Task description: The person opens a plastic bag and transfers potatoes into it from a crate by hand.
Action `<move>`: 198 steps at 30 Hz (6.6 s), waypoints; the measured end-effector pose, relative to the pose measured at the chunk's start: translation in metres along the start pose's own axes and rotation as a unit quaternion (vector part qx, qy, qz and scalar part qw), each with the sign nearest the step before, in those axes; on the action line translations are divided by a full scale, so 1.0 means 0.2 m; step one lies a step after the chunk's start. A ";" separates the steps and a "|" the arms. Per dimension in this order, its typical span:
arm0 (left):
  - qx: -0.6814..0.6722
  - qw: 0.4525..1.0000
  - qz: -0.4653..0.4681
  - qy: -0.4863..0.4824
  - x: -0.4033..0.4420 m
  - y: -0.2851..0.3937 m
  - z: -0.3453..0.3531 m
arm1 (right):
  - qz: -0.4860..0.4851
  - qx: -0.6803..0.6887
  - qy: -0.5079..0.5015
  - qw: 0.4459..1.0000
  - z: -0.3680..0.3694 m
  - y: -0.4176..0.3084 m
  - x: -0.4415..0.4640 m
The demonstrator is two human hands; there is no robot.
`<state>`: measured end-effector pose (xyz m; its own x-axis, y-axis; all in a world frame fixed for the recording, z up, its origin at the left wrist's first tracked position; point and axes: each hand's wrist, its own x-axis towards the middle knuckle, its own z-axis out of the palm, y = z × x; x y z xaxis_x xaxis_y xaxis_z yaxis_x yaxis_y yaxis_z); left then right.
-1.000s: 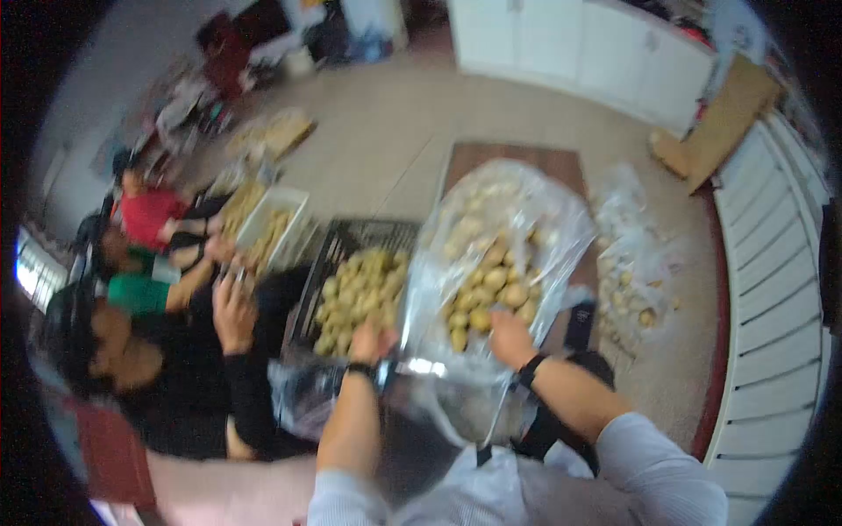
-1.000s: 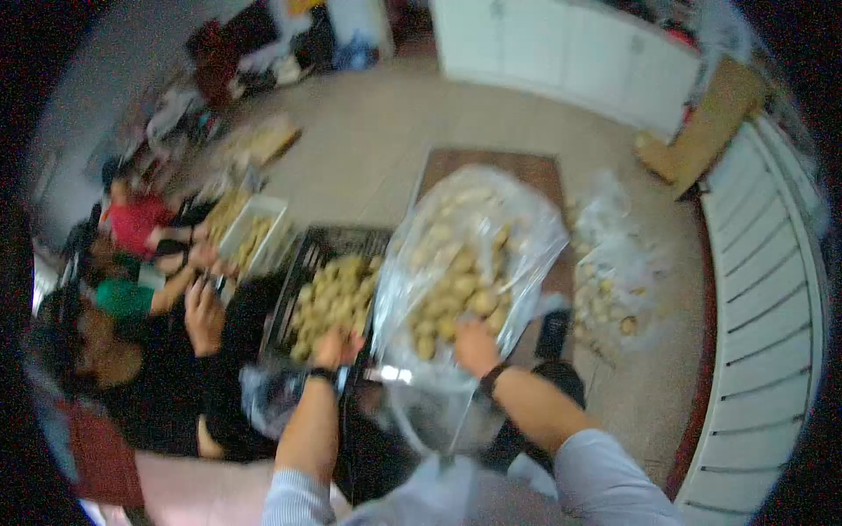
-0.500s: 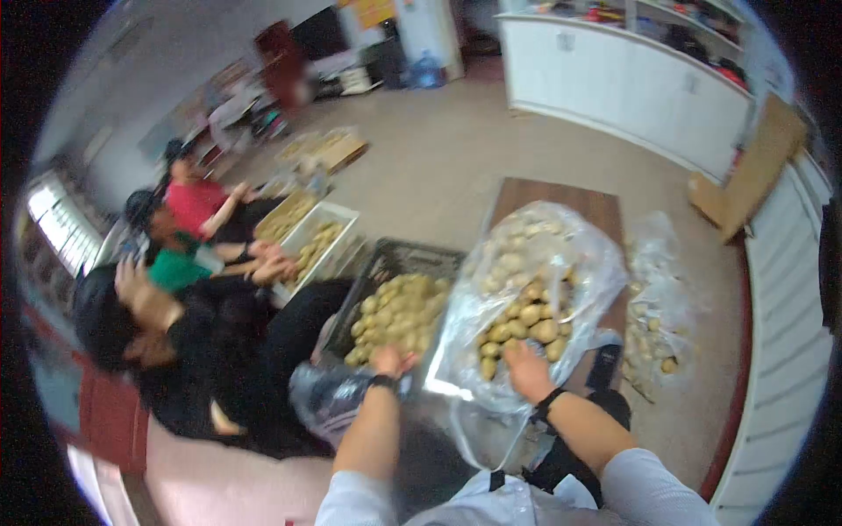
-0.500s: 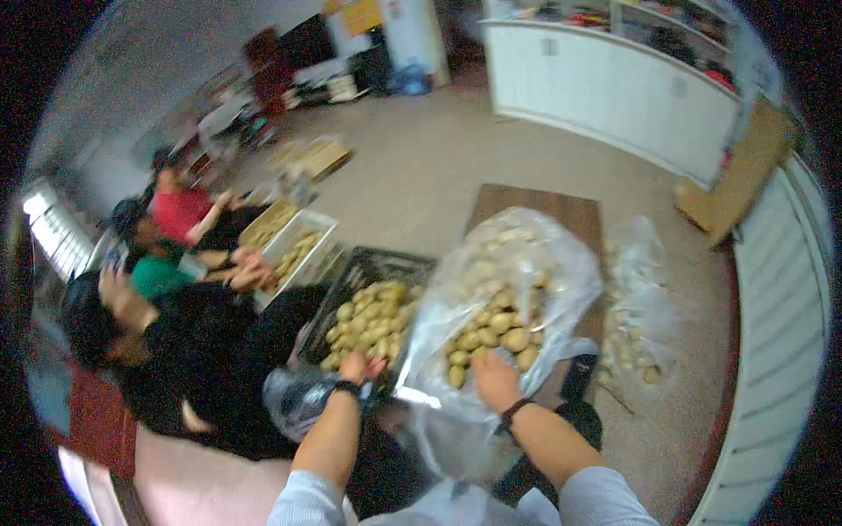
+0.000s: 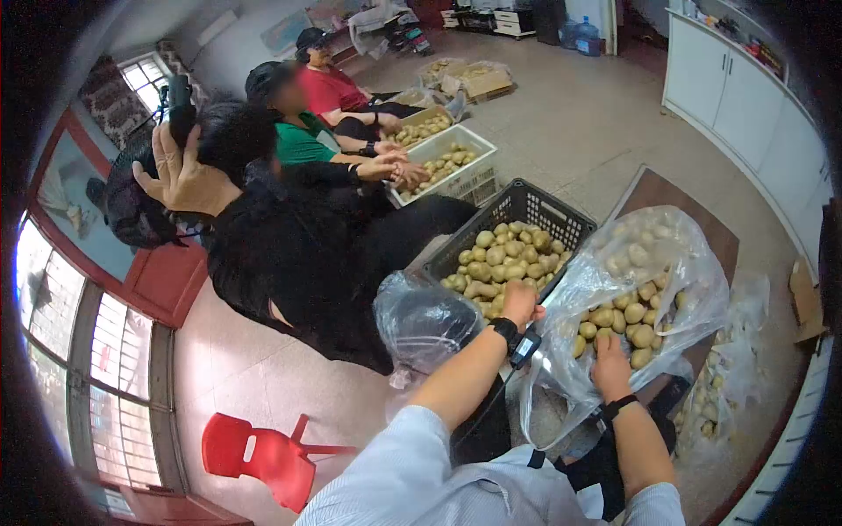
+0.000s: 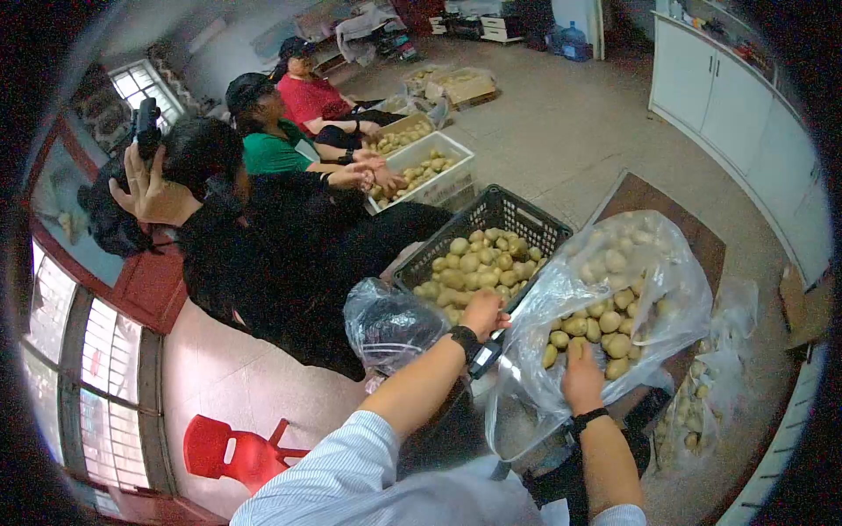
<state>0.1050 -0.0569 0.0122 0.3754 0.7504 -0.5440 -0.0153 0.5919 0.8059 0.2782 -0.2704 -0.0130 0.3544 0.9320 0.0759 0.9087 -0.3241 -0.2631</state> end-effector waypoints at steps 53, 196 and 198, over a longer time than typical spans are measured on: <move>0.218 0.968 0.001 -0.125 -0.16 -0.04 0.20 | 0.015 -0.003 0.031 0.999 0.00 0.04 -0.02; 0.289 0.919 -0.034 -0.265 -0.28 -0.05 0.26 | 0.074 0.608 -0.086 0.786 -0.03 -0.11 -0.03; 0.260 0.934 -0.016 -0.244 -0.26 -0.06 0.25 | 0.106 0.583 -0.079 0.801 0.02 -0.08 -0.04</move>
<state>0.1318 -0.1183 0.0434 0.7483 0.4355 -0.5004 0.4074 0.2935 0.8648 0.2596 -0.2714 -0.0133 0.3578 0.9147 -0.1879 -0.0260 -0.1914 -0.9812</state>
